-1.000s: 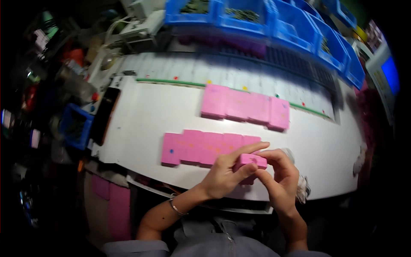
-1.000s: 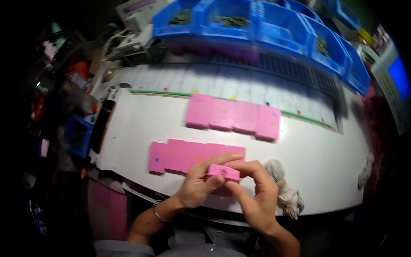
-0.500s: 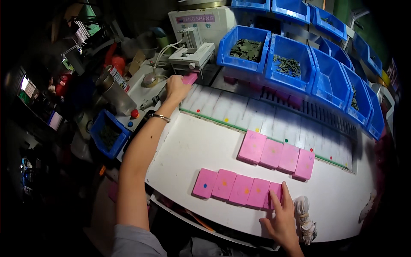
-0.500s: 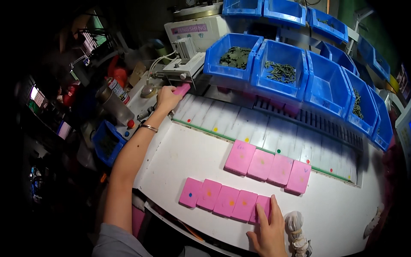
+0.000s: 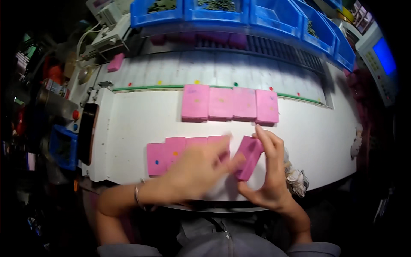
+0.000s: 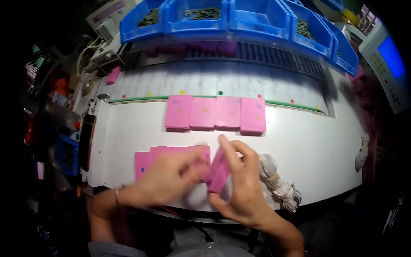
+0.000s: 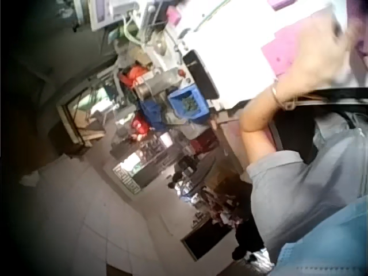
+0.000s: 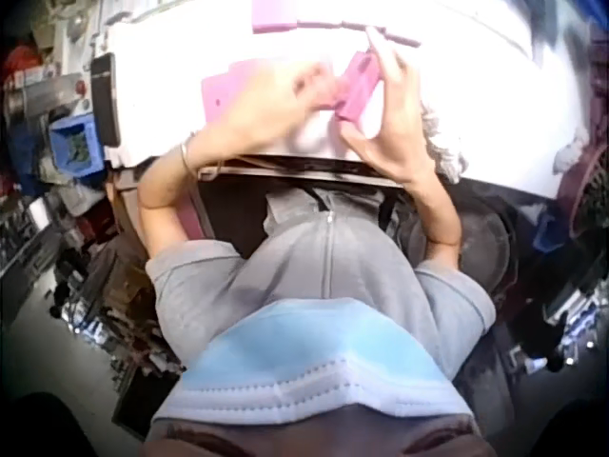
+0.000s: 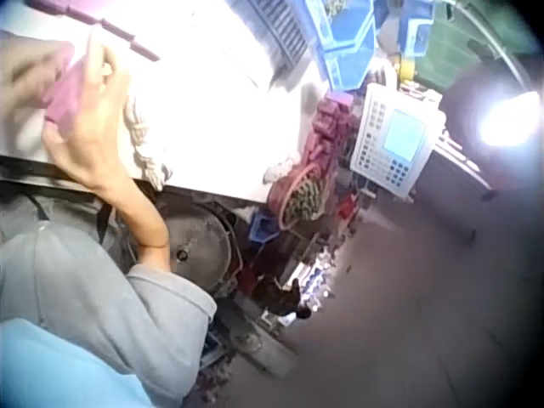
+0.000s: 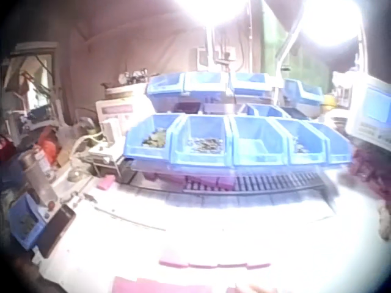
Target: The person cleans a two-part pink mold using a gray application tool, inserts green stem-like components into the mold cavities by hand, and closes the mold. The person repeats this process for several mold sets on a work surface in a production area.
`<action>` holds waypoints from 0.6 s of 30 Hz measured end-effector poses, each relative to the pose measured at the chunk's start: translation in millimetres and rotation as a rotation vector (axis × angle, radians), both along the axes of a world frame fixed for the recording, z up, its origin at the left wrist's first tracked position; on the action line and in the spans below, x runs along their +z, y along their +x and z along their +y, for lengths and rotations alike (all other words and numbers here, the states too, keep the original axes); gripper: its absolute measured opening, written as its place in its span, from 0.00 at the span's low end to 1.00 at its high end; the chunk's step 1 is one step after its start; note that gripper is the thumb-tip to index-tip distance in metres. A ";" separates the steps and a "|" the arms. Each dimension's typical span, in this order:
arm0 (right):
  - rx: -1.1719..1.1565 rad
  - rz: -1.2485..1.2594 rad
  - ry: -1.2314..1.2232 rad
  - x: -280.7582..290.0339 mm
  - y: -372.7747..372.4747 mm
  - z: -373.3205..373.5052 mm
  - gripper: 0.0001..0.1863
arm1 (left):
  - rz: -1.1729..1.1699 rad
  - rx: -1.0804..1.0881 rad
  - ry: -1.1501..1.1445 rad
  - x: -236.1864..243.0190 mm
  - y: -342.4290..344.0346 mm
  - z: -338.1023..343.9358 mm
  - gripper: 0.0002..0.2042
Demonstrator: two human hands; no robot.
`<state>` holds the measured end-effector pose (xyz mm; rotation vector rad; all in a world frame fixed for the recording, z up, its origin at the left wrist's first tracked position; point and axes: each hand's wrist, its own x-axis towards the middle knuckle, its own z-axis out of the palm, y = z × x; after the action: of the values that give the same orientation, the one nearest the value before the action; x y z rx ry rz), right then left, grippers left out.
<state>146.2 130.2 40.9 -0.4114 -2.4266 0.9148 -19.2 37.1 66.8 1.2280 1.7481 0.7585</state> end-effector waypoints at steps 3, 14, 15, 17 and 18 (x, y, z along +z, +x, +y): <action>0.052 0.038 0.006 6.8 6.8 -10.3 0.46 | -0.388 0.008 -0.009 -9.9 43.6 -6.8 0.29; -0.148 0.287 0.276 -3.3 33.5 -51.4 0.24 | -1.363 0.694 0.177 -33.4 65.4 -6.9 0.32; -0.001 0.234 0.220 -12.5 32.9 -58.6 0.19 | -1.309 0.752 0.258 -35.1 66.0 -1.6 0.34; 0.143 0.185 0.164 -14.5 32.1 -59.5 0.15 | -1.222 0.639 0.302 -47.6 62.9 -4.6 0.34; 0.170 0.169 -0.003 -6.2 29.6 -52.3 0.14 | -1.140 0.523 0.343 -50.7 61.9 -4.7 0.34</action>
<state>175.8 77.9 34.7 -0.1240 -2.3303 0.9831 42.7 32.3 16.0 0.3004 0.9498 1.6915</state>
